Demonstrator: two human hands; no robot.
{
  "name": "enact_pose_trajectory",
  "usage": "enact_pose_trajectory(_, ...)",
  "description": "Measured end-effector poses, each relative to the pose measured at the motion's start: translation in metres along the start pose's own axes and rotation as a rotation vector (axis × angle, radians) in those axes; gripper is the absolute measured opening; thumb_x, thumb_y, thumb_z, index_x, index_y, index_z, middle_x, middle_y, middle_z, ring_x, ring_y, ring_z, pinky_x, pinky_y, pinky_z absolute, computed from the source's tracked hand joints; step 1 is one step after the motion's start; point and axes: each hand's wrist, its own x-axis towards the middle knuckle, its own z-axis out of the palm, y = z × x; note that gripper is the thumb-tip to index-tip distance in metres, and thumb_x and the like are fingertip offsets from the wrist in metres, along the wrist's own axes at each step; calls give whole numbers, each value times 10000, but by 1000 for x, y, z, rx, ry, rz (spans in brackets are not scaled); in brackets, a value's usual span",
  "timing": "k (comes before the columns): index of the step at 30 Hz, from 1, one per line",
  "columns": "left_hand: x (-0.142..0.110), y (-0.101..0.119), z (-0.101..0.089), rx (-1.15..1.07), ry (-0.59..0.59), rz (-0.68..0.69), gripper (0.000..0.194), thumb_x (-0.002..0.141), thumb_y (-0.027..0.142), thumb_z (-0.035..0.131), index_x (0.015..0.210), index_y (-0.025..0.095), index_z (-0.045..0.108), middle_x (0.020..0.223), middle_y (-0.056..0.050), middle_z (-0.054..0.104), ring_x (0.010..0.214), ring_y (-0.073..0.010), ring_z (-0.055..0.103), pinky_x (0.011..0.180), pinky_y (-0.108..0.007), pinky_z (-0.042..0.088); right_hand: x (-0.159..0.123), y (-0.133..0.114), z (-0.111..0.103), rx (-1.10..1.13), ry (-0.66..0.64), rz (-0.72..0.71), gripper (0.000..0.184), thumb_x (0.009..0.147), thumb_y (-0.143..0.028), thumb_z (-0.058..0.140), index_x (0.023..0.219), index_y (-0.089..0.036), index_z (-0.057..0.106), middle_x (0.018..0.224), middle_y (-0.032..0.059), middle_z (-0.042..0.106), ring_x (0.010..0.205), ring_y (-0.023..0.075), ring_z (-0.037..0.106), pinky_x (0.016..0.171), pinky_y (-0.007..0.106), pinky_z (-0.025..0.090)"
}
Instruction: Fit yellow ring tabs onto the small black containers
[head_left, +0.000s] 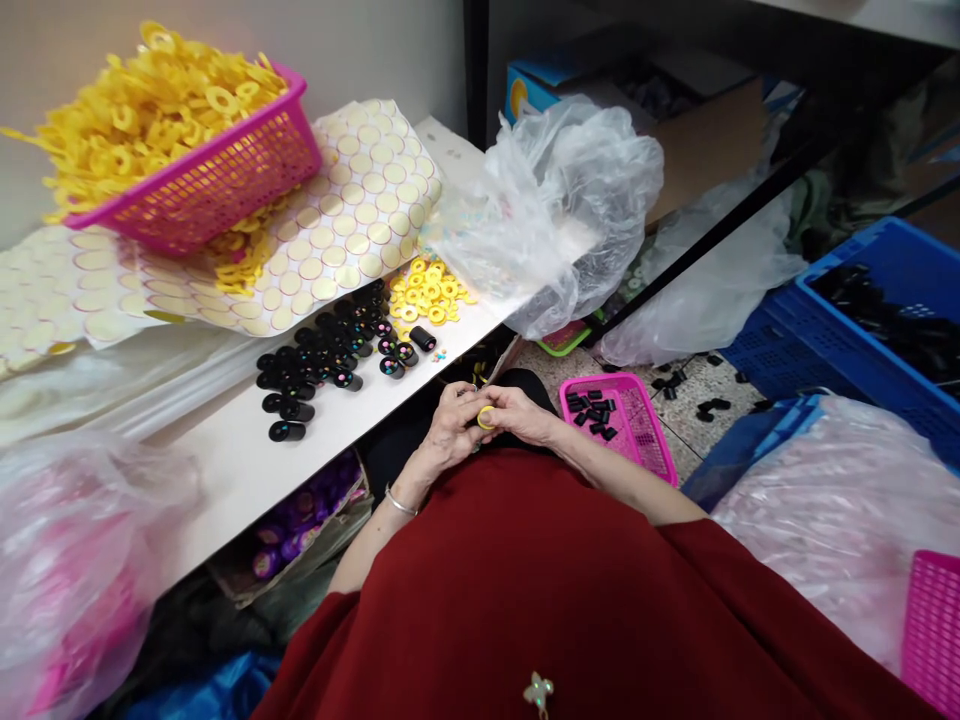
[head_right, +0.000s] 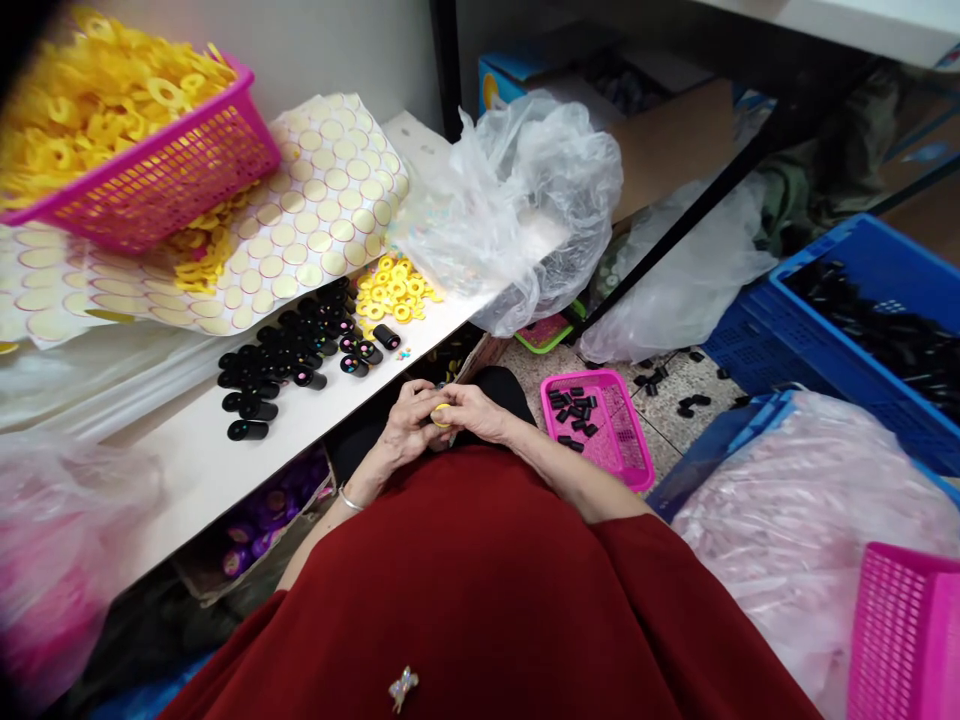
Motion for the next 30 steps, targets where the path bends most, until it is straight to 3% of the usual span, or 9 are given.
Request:
enact_pose_trajectory(5,-7,-2,-6,9,89,-56,167,792,360,643,894,239,698,874,-52,660,946,-220,519,928,-418,428,10,-4,12,-4,-14,40,477,586,-431,787,881,-141,548,665,-39,588,499,93,571,499,240,496)
enact_pose_trajectory(11,-18,-11,-19,22,280,-124,213,732,382,711,883,233,696,818,-38,644,911,-204,511,856,-381,456,32,-10,17,-422,-4,-116,532,743,-636,574,886,-125,607,668,-21,560,575,89,514,533,218,414)
enact_pose_trajectory(14,-34,-16,-34,73,499,-258,306,693,385,735,953,230,691,850,-35,620,892,-194,525,817,-361,470,51,-19,14,-677,114,-258,457,823,-578,500,936,-148,605,698,-9,562,622,113,520,582,241,415)
enact_pose_trajectory(17,-52,-21,-54,163,776,-435,352,664,354,743,982,218,680,887,-35,604,852,-176,543,747,-319,477,71,-34,16,-1058,296,-425,314,830,-451,548,928,-160,610,843,46,599,796,167,542,724,289,429)
enact_pose_trajectory(20,-64,-31,-71,250,936,-595,349,645,318,730,971,211,669,901,-33,607,816,-166,540,704,-295,469,88,-49,26,-1388,371,-417,257,810,-366,572,953,-157,607,997,107,612,972,233,509,837,340,411)
enact_pose_trajectory(23,-70,-46,-78,297,987,-681,353,636,302,701,973,204,656,906,-35,602,801,-169,532,709,-302,468,101,-57,38,-1524,372,-328,268,776,-297,567,1002,-157,590,1060,123,609,1022,267,486,837,367,413)
enact_pose_trajectory(30,-65,-68,-77,405,968,-698,308,646,278,653,941,191,648,849,-25,602,815,-187,534,797,-339,452,114,-61,49,-1547,336,-216,273,759,-251,508,1010,-162,569,1059,137,618,1018,292,502,816,400,414)
